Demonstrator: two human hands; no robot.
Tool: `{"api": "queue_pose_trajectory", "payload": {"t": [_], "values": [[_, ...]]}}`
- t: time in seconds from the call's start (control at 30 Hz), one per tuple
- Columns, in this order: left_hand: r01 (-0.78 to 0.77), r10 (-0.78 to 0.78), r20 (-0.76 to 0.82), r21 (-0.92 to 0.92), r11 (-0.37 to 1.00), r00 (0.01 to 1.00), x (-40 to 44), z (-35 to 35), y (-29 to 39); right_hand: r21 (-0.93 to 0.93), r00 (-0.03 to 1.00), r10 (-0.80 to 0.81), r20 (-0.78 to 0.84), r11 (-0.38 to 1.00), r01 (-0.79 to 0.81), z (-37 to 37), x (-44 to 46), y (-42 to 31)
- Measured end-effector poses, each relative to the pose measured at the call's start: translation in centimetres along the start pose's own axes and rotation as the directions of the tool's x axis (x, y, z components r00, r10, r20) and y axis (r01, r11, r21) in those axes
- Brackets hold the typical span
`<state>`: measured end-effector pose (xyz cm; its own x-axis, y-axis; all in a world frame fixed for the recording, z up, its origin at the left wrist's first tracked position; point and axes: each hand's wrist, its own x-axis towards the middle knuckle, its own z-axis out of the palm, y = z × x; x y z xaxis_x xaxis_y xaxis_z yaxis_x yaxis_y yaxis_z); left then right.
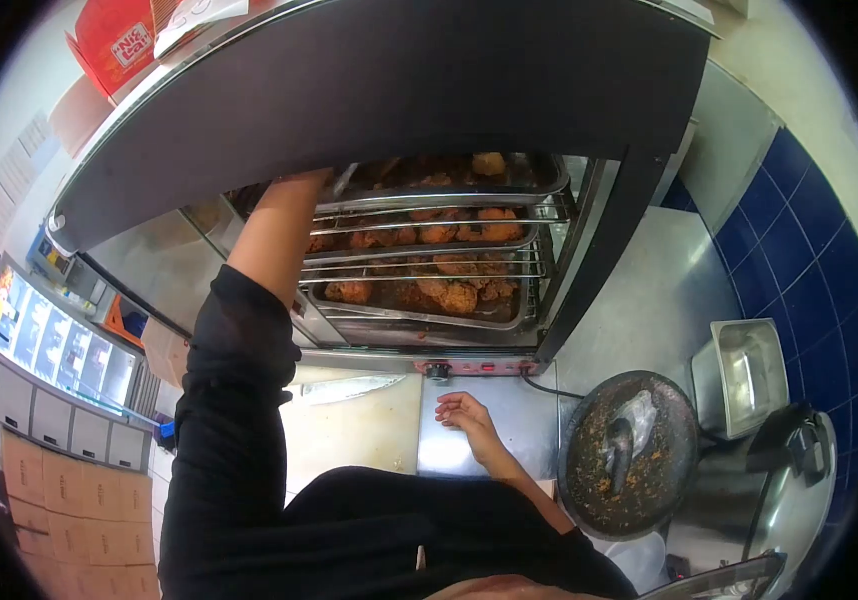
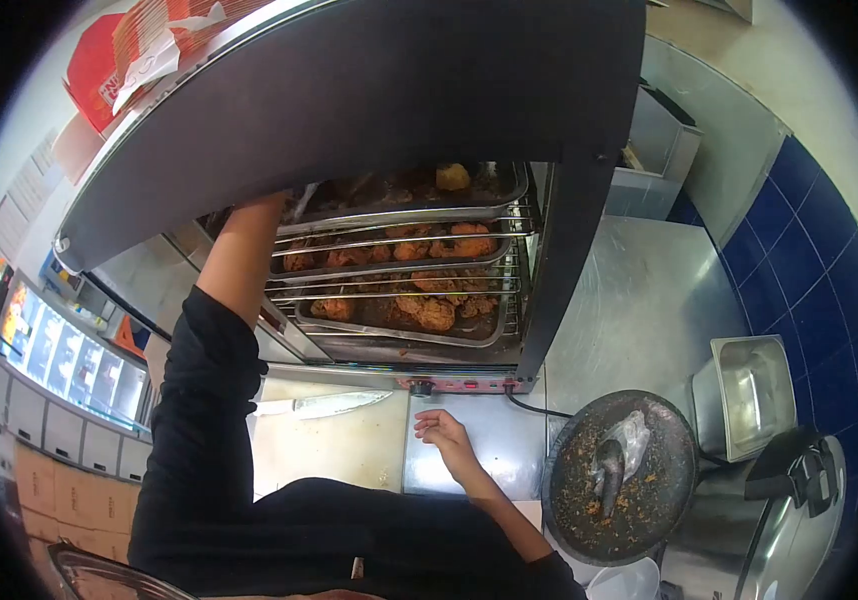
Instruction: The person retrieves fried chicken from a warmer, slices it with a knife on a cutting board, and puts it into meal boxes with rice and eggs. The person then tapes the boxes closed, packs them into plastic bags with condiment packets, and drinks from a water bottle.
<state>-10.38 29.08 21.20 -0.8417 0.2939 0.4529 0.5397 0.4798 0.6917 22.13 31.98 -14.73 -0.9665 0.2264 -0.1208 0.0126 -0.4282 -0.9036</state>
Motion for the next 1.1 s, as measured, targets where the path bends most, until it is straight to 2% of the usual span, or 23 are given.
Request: {"api": "queue_pose_trajectory", "payload": {"t": [0.27,0.37,0.47,0.57,0.67,0.83,0.87,0.93,0.97,1.0,1.03,1.07,1.1], "values": [[0.030,-0.037,-0.070,-0.102,0.994,0.997,-0.5,2.7,1.0,0.007,0.993,0.035,0.116,0.999,-0.036,1.1,0.3,1.1],[0.067,-0.095,-0.091,-0.274,0.959,0.991,-0.3,2.1,0.6,0.029,0.990,0.069,0.127,0.997,-0.073,1.7,0.0,1.0],[0.114,-0.175,-0.072,-0.515,0.850,0.982,-0.8,1.1,0.2,0.044,0.987,0.089,0.132,0.994,-0.096,1.9,-0.5,1.2],[0.168,-0.210,0.025,-0.697,0.697,0.977,-2.4,-0.3,0.2,0.007,0.988,0.092,0.121,0.996,-0.093,2.0,-1.0,1.6],[0.263,-0.177,0.196,-0.773,0.577,0.965,-4.8,-1.7,0.7,-0.010,0.990,0.095,0.100,0.995,-0.095,2.2,-1.3,2.1],[0.427,-0.076,0.469,-0.712,0.558,0.880,-10.5,-4.0,0.4,-0.010,0.991,0.093,0.096,0.996,-0.092,5.3,-1.4,2.8],[0.475,-0.008,0.563,-0.688,0.550,0.826,-11.0,-5.2,-0.4,-0.020,0.988,0.118,0.104,0.993,-0.116,6.3,-1.3,3.0],[0.418,0.081,0.540,-0.730,0.541,0.838,-14.3,-7.6,-1.3,-0.039,0.977,0.176,0.120,0.984,-0.172,8.7,-0.8,3.4],[0.452,0.090,0.583,-0.710,0.540,0.808,-15.3,-8.8,-2.9,-0.044,0.973,0.193,0.126,0.981,-0.189,10.1,0.0,4.2],[0.483,0.103,0.623,-0.689,0.540,0.775,-16.3,-10.0,-4.7,-0.144,0.968,0.200,0.148,0.973,-0.179,11.8,0.8,5.2],[0.531,0.084,0.708,-0.598,0.601,0.702,-17.2,-11.8,-6.9,-0.237,0.963,0.207,0.170,0.957,-0.164,13.6,1.1,6.6],[0.562,-0.005,0.696,-0.576,0.594,0.718,-18.6,-12.9,-9.3,-0.236,0.961,0.209,0.179,0.958,-0.164,15.6,1.5,8.0],[0.607,-0.015,0.735,-0.548,0.576,0.678,-19.7,-14.9,-11.7,-0.413,0.963,0.169,0.211,0.908,-0.069,17.8,2.6,9.3]]}}
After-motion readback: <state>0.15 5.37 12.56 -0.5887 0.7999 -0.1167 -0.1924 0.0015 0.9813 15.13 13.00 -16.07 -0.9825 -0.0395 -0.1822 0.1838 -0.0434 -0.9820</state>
